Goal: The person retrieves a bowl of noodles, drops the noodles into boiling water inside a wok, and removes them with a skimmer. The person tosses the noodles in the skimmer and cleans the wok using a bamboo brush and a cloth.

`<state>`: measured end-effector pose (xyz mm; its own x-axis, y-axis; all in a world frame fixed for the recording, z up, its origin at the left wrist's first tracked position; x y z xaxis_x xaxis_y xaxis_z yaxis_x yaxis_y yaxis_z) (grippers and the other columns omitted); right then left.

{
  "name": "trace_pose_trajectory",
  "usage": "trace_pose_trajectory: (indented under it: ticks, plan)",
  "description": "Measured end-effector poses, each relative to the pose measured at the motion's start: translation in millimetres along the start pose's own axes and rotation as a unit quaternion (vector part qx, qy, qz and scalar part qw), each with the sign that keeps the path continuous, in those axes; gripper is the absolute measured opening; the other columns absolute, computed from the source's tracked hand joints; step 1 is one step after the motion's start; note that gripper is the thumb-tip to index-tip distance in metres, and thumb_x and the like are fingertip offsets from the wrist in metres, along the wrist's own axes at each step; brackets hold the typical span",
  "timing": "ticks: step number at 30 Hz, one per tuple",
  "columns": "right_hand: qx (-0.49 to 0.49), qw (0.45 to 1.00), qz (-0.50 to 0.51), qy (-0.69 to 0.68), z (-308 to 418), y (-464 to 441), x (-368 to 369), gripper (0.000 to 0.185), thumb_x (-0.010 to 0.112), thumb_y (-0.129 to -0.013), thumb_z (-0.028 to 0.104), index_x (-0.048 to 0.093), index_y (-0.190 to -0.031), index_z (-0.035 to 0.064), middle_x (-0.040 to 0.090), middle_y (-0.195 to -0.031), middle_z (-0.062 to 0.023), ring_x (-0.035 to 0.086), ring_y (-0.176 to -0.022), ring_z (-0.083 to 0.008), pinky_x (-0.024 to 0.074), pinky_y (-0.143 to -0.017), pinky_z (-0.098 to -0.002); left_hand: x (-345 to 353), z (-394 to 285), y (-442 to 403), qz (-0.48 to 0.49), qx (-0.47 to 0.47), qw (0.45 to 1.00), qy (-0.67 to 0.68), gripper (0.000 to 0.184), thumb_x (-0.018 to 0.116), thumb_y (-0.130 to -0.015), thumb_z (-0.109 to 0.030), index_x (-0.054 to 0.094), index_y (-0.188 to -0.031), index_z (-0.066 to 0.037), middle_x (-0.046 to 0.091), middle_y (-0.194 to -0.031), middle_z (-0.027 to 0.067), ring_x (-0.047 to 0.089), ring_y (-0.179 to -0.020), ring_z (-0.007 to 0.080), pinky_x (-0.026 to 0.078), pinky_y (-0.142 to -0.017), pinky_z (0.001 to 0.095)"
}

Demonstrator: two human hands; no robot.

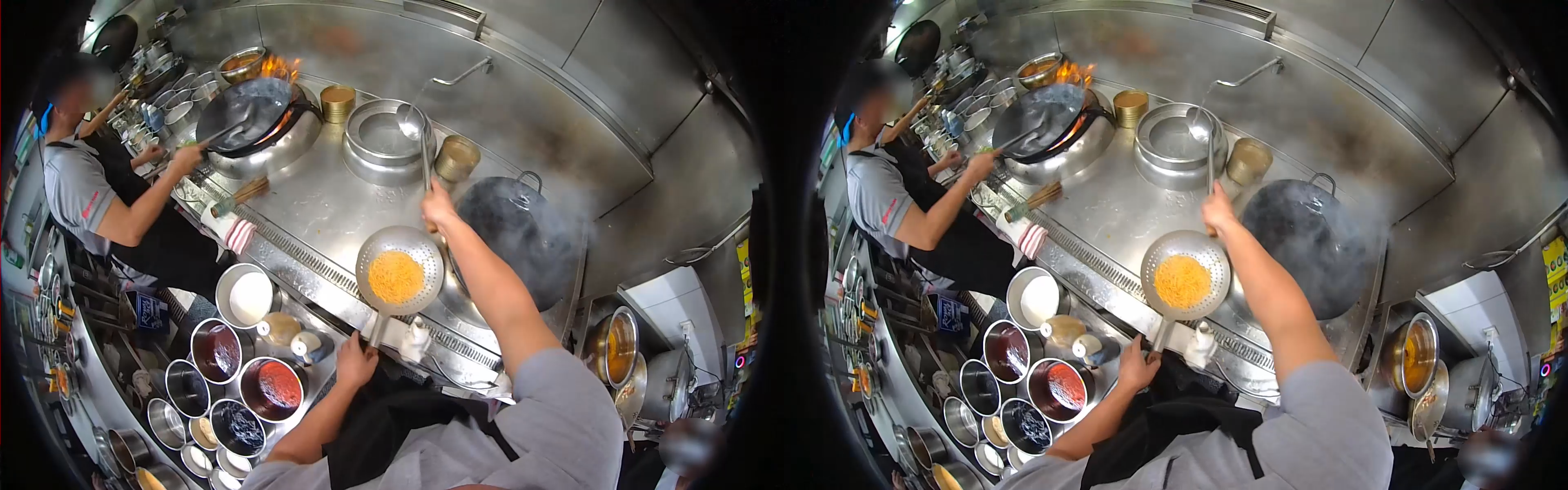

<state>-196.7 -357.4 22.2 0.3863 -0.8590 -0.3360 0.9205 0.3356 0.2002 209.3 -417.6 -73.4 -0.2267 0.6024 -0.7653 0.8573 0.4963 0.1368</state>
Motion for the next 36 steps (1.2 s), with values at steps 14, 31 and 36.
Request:
trace_pose_trajectory:
  ticks: [14,31,36]
  plan:
    - [0.171,0.585,0.276,-0.743,85.1,27.2,78.2,0.011,0.052,-0.081,0.003,0.041,-0.083,0.0,0.046,-0.065,-0.0021,0.052,-0.055,-0.0113,0.0451,-0.05,-0.0242,49.6,-16.9,-35.7,0.341,-0.21,0.756,0.518,0.021,0.057,-0.08,-0.007,0.044,-0.095,-0.002,0.053,-0.065,0.0088,0.053,-0.049,0.017,0.045,-0.042,0.0308]
    - [0.102,0.952,0.228,-0.177,63.7,280.8,-85.5,0.079,0.051,-0.084,0.001,0.007,-0.15,0.007,0.053,-0.084,-0.0114,0.049,-0.054,-0.0122,0.0401,-0.045,-0.0277,-13.0,-118.6,-112.8,0.257,-0.209,0.722,0.608,0.005,0.053,-0.083,-0.005,0.048,-0.083,-0.003,0.049,-0.068,0.0058,0.046,-0.05,0.0123,0.042,-0.044,0.028]
    - [-0.177,0.901,0.009,0.397,77.6,307.1,-138.9,0.083,0.054,-0.081,0.0,0.01,-0.15,0.0094,0.055,-0.119,-0.0252,0.06,-0.098,-0.036,0.0476,-0.086,-0.0408,-2.9,-120.4,-106.8,0.275,-0.176,0.72,0.613,0.006,0.051,-0.081,-0.003,0.048,-0.076,-0.003,0.047,-0.064,0.0057,0.046,-0.05,0.0148,0.043,-0.044,0.0304]
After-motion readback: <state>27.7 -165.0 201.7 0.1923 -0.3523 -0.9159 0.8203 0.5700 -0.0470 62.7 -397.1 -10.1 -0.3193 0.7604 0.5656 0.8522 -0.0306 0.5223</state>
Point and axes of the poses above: each hand's wrist, its own y-axis away from the middle knuckle, its own x-axis out of the palm, z = x × y, the point moved 10 cm from there along -y, towards the middle knuckle
